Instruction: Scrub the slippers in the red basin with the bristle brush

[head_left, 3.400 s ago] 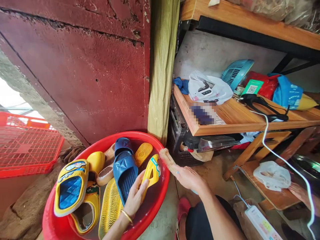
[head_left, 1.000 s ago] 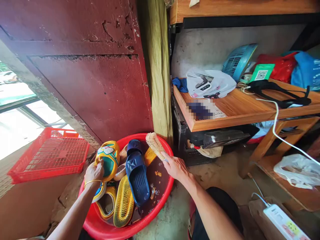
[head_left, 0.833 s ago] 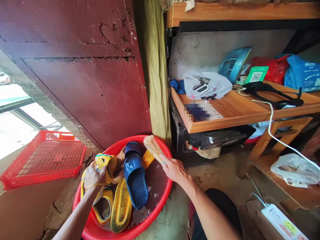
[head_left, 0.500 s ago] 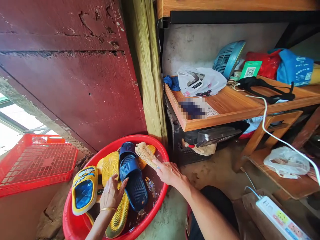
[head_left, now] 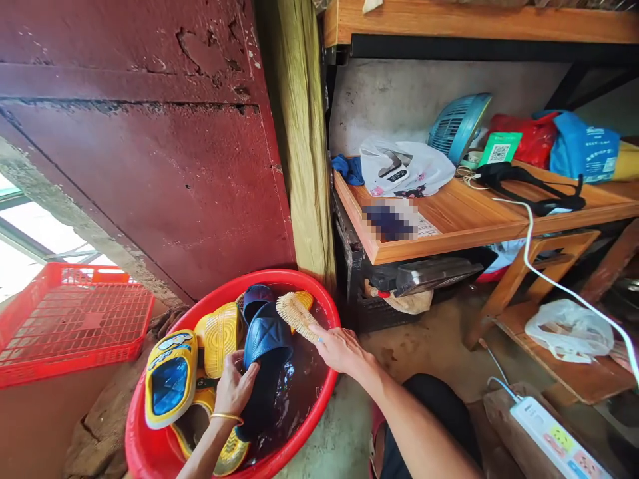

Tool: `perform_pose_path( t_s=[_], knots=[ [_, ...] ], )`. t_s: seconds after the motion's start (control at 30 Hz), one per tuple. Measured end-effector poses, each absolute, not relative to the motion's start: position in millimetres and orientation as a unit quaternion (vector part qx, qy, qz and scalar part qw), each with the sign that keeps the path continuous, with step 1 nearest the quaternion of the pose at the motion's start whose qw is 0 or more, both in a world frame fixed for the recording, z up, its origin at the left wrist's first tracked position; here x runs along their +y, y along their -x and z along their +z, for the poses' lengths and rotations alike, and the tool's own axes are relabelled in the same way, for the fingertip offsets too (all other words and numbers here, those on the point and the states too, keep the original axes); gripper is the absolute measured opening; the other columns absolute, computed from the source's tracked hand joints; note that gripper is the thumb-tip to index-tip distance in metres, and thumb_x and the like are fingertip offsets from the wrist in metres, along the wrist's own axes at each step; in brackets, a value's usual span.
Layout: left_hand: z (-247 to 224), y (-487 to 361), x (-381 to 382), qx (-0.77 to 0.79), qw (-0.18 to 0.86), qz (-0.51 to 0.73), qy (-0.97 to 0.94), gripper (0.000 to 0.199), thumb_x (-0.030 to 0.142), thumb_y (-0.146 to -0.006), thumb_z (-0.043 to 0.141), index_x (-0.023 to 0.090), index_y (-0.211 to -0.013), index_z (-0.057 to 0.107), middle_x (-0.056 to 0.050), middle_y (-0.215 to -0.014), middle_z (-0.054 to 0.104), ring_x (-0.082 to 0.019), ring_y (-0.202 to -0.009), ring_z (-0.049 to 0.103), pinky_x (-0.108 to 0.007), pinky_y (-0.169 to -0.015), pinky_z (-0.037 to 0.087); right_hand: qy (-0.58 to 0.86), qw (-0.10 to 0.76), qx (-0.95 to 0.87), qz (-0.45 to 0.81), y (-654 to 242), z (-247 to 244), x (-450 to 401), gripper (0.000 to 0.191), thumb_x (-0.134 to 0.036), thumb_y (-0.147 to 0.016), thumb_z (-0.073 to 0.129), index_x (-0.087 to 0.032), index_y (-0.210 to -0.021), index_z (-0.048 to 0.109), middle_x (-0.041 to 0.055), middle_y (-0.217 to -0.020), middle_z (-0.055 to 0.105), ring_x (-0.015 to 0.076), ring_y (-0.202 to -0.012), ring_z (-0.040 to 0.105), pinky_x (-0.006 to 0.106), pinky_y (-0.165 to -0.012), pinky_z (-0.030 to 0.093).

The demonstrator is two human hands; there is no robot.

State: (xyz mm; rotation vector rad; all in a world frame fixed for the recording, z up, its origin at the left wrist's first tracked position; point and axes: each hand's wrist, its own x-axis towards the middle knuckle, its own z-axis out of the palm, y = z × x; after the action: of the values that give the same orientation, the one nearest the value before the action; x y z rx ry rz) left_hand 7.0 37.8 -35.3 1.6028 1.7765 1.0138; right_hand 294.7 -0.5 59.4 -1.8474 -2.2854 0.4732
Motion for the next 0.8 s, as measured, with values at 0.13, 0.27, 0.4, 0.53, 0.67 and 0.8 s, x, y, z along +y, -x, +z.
perform_pose_path(
  t_s=[0.13,0.27,0.4,0.53,0.67,0.8],
  knots=[
    [-45.3,-0.5,31.0,0.623,0.261,0.352,-0.648,0.052,0.050,-0.073,0.059,0.023,-0.117,0.059,-0.009,-0.098,0.077,-0.033,-0.098,0.072,-0.046,-0.087,0.055,0.572,0.124,-0.792,0.175,-275.1,49.3,-10.6,0.055,-0.031,-0.098,0.042,-0.031,-0.152,0.039,0.0065,-0.113,0.075,0.0241,-0.100,0.071,0.033,-0.085,0.051],
    [-66.7,8.7,23.6,0.611,0.262,0.363,-0.653,0.055,0.050,-0.072,0.056,0.021,-0.119,0.061,-0.014,-0.117,0.074,-0.034,-0.110,0.069,-0.045,-0.096,0.052,0.543,0.094,-0.818,0.166,-255.0,30.8,-16.9,0.052,-0.031,-0.095,0.046,-0.040,-0.146,0.047,0.0050,-0.107,0.076,0.0253,-0.092,0.072,0.034,-0.081,0.053],
    [-66.3,19.6,29.6,0.610,0.302,0.410,-0.607,0.057,0.057,-0.072,0.056,0.019,-0.114,0.062,-0.014,-0.118,0.074,-0.034,-0.111,0.067,-0.043,-0.098,0.050,0.597,0.076,-0.779,0.173,-266.3,22.7,-8.4,0.053,-0.028,-0.096,0.044,-0.037,-0.148,0.046,0.0061,-0.106,0.076,0.0246,-0.095,0.072,0.034,-0.083,0.052],
    [-39.7,20.0,43.4,0.636,0.367,0.422,-0.532,0.055,0.056,-0.066,0.066,0.019,-0.107,0.066,-0.011,-0.105,0.076,-0.034,-0.107,0.067,-0.043,-0.098,0.050,0.616,0.071,-0.760,0.193,-277.3,26.1,2.9,0.053,-0.025,-0.097,0.041,-0.031,-0.150,0.045,0.0063,-0.109,0.076,0.0240,-0.097,0.072,0.033,-0.085,0.052],
    [-16.0,6.0,46.3,0.603,0.543,0.462,-0.357,0.050,0.045,-0.065,0.074,0.019,-0.107,0.065,-0.007,-0.098,0.077,-0.028,-0.094,0.071,-0.039,-0.083,0.056,0.566,0.148,-0.779,0.226,-253.2,28.9,-12.3,0.052,-0.027,-0.099,0.039,-0.026,-0.150,0.043,0.0070,-0.119,0.072,0.0221,-0.101,0.070,0.030,-0.091,0.051],
    [4.1,4.3,45.2,0.531,0.611,0.548,-0.209,0.052,0.035,-0.067,0.077,0.022,-0.115,0.062,-0.004,-0.097,0.076,-0.024,-0.087,0.073,-0.036,-0.078,0.058,0.524,0.105,-0.819,0.208,-226.9,18.5,-51.7,0.055,-0.027,-0.097,0.043,-0.033,-0.151,0.039,0.0059,-0.112,0.073,0.0244,-0.096,0.071,0.034,-0.089,0.053]
  ],
)
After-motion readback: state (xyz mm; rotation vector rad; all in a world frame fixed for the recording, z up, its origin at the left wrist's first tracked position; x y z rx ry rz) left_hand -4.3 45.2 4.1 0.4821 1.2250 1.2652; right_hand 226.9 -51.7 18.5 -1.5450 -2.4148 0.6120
